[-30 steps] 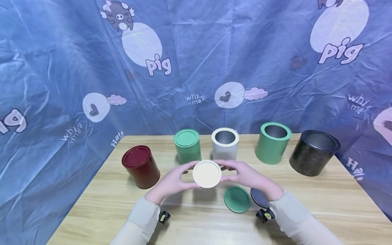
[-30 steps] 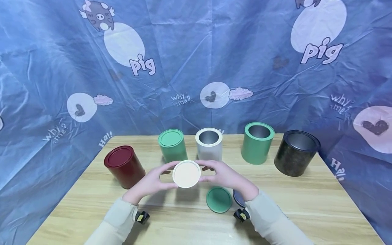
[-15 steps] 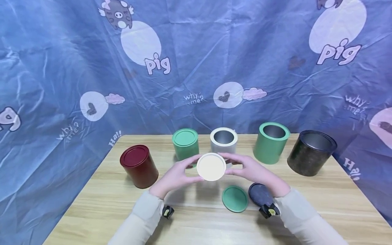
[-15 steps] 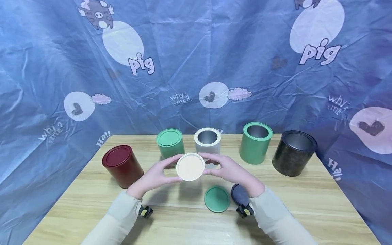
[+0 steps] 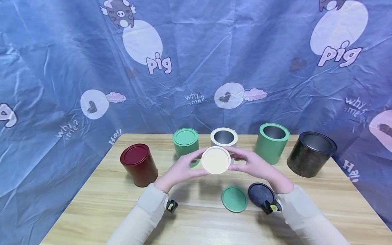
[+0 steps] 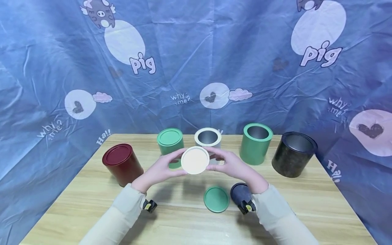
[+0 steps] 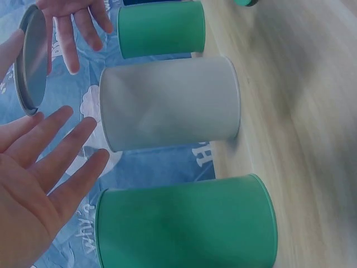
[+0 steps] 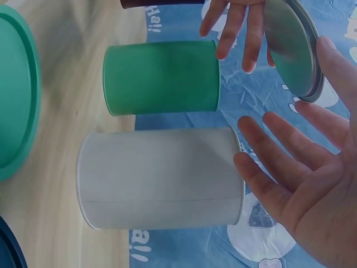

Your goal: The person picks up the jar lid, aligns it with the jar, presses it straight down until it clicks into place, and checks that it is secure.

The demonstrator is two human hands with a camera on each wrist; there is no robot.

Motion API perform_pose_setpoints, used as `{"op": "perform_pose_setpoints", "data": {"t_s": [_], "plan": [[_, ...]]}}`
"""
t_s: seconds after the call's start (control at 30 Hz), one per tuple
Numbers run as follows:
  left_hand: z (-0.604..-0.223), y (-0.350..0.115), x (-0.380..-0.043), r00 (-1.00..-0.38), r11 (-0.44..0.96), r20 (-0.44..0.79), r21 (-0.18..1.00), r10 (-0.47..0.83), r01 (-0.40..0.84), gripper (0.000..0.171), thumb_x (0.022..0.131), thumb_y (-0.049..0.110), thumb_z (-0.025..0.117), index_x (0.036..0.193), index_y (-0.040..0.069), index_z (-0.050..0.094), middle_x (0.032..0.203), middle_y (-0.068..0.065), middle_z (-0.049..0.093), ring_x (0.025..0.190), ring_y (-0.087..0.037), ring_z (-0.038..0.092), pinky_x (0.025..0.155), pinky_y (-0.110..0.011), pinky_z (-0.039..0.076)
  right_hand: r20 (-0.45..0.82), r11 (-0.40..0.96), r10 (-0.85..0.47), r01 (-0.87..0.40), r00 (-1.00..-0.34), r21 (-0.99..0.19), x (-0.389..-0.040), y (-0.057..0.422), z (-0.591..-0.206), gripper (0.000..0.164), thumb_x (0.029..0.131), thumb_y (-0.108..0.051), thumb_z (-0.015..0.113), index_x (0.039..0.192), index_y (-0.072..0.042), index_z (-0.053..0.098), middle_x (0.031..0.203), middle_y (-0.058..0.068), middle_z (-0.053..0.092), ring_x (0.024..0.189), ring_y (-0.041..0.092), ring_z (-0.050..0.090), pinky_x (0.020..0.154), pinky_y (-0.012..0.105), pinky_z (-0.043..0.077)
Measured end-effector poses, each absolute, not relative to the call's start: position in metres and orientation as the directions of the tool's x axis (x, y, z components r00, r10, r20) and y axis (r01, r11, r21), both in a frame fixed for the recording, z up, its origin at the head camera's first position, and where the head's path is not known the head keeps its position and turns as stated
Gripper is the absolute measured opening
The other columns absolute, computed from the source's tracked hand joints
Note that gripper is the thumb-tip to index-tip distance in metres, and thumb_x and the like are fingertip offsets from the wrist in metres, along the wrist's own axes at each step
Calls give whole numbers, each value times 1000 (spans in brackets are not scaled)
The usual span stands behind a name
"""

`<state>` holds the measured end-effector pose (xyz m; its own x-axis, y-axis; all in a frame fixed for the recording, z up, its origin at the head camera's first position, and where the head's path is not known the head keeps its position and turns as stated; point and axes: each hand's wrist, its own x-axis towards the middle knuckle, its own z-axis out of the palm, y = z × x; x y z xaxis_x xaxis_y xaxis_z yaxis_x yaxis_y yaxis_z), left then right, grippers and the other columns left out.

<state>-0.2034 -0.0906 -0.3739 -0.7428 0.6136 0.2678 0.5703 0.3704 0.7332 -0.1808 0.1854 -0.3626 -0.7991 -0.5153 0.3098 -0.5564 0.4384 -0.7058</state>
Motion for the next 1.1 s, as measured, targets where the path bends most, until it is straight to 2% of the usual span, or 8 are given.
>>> {"op": "perform_pose_setpoints", "data": {"t_s": [0.2,0.5,0.7,0.87,1.1], "plan": [[-367,-83,-208,-730,401,289,683,619,611,73,80,27,80,144,17,46,138,-1,57,122,-20,58,101,-42,48,345,440,-502,-578,-793,-687,-184,191,-358,62,85,-13,73,140,-1,48,127,17,62,104,20,65,93,44,53],[-350,-73,-220,-737,456,257,646,625,612,76,81,31,79,146,15,43,144,-4,52,131,-24,50,107,-42,43,337,495,-465,-556,-819,-667,-191,202,-347,63,84,-16,74,141,-4,49,136,19,56,113,35,61,95,51,50],[-340,-65,-229,-739,460,232,654,633,600,77,81,32,78,147,15,42,147,-6,48,137,-23,43,113,-44,35,381,491,-460,-587,-802,-644,-199,210,-343,61,85,-22,73,140,-7,51,139,19,53,121,31,56,93,46,52],[-336,-57,-240,-736,458,202,669,647,586,78,82,34,77,148,16,40,149,-3,45,139,-20,40,115,-42,32,324,493,-440,-527,-838,-693,-204,218,-340,62,87,-19,71,143,-8,47,145,16,48,131,33,45,99,53,47],[-330,-48,-259,-715,475,186,632,674,612,77,83,32,77,148,14,40,151,-5,43,140,-20,38,117,-38,30,264,524,-421,-471,-868,-710,-216,224,-335,60,90,-15,68,144,-9,45,148,16,45,136,36,40,105,57,41]]}}
